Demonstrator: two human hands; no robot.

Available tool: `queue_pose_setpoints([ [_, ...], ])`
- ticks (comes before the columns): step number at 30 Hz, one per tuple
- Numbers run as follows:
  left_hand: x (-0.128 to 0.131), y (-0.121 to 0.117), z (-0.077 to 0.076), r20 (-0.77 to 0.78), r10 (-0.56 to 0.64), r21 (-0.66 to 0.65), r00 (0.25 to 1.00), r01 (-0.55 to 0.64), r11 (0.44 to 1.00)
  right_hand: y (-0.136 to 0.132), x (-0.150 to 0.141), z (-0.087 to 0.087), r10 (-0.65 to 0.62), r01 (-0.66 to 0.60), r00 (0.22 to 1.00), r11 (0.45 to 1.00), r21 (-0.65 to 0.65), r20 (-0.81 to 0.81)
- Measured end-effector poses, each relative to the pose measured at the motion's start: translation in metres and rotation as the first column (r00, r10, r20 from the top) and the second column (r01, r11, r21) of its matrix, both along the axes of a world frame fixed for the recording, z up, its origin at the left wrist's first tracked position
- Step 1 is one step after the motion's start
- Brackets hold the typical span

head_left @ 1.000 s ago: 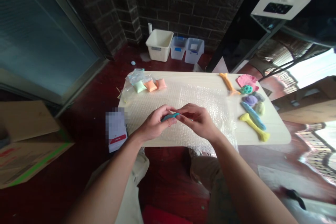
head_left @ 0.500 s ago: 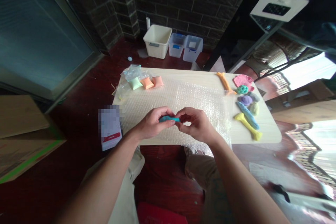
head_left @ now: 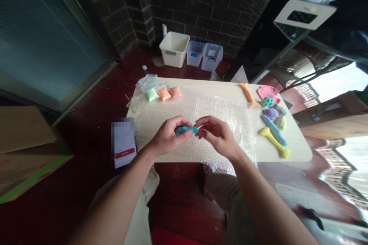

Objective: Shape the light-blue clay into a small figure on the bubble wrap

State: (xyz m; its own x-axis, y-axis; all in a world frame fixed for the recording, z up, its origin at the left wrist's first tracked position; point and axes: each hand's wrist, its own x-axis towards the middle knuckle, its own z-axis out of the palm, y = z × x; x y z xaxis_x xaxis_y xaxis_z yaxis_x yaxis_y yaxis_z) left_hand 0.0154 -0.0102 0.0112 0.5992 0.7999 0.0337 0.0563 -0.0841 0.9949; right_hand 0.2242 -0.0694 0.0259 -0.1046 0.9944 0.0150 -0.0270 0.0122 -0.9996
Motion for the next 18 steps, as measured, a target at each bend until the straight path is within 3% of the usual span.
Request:
queue_pose_setpoints([
  [4, 0.000, 0.003, -0.003, 0.020, 0.086, -0.007, 0.996, -0.086, 0.996, 0.004, 0.008, 0.001, -0.146, 0.138, 0.984, 0.987, -0.083, -0.100],
  [8, 0.001, 0.007, -0.001, 0.085, 0.164, -0.179, 0.983, -0.147, 0.973, 0.009, 0.019, -0.001, -0.301, 0.274, 0.931, 0.950, -0.148, -0.209],
  [12, 0.001, 0.009, 0.003, 0.134, 0.195, -0.307, 0.972, -0.146, 0.940, 0.013, 0.030, -0.001, -0.413, 0.388, 0.894, 0.908, -0.160, -0.173],
  [15, 0.003, 0.008, 0.003, 0.121, 0.146, -0.319, 0.982, -0.101, 0.942, 0.012, 0.030, 0.000, -0.376, 0.363, 0.920, 0.924, -0.119, -0.114],
  [18, 0.005, 0.005, 0.000, 0.082, 0.048, -0.333, 0.995, -0.018, 0.943, 0.007, 0.023, 0.001, -0.223, 0.221, 0.974, 0.975, -0.034, -0.034],
])
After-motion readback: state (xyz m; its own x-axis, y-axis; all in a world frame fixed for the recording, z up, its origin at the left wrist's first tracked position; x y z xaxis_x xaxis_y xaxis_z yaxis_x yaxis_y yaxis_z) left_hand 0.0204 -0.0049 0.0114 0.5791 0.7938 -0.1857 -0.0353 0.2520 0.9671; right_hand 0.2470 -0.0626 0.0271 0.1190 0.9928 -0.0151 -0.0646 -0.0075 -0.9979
